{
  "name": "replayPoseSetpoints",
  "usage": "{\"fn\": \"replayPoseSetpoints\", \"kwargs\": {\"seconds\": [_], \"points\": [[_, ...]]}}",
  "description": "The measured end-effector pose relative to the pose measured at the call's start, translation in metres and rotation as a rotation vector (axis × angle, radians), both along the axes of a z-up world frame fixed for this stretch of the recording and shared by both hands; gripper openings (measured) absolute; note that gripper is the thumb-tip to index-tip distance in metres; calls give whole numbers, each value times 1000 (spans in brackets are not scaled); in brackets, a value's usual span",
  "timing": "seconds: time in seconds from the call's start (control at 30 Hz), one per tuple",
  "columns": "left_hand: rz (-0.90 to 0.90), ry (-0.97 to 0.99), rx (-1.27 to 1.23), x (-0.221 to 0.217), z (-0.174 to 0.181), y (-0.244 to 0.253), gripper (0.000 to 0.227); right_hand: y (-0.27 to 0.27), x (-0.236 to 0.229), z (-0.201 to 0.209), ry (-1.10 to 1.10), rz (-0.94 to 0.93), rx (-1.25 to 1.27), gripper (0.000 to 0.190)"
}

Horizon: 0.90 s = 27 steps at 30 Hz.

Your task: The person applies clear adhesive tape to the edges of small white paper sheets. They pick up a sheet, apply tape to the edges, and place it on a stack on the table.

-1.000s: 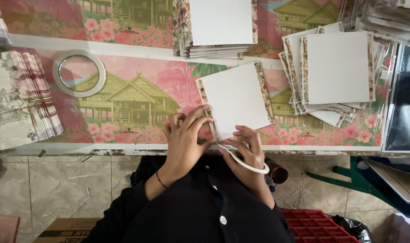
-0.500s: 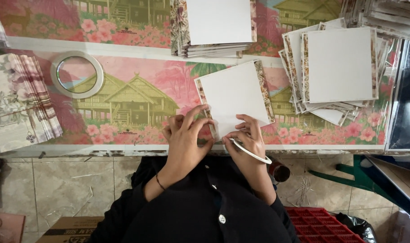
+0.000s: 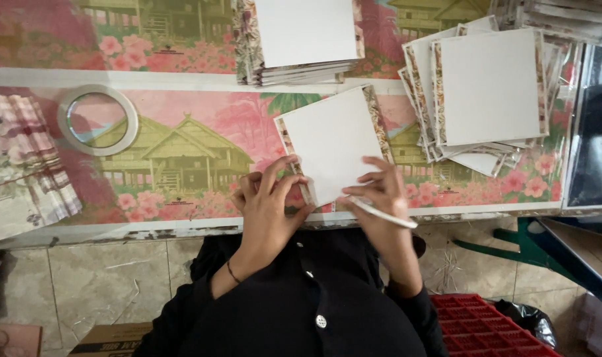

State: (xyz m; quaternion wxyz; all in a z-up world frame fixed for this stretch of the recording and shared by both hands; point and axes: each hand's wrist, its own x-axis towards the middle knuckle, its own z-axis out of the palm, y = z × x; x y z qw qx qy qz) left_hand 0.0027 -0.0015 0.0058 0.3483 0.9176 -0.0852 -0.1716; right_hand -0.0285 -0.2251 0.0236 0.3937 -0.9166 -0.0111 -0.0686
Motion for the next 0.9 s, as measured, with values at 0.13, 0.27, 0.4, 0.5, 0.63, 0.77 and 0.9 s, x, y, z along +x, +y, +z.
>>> {"fn": "replayPoseSetpoints", "kwargs": {"seconds": [0.13, 0.27, 0.4, 0.5, 0.63, 0.77, 0.9], "points": [[-7, 27, 23, 3, 1, 0, 47, -38, 6, 15, 8, -177, 65, 24], [-2, 1, 114, 0, -3, -1, 50, -74, 8, 2, -119, -202, -126, 15], [-5, -41, 85, -2, -7, -3, 50, -74, 6, -3, -99, -213, -125, 16], [-6, -76, 83, -2, -7, -2, 45, -69, 5, -2, -74, -233, -132, 13], [-6, -93, 80, -3, -9, -3, 46, -67, 5, -3, -54, -256, -147, 13], [-3, -111, 85, -3, -9, -3, 46, -70, 4, -11, -37, -254, -165, 13], [-7, -119, 88, -3, -10, -3, 47, -65, 6, -13, -13, -255, -203, 13]]}}
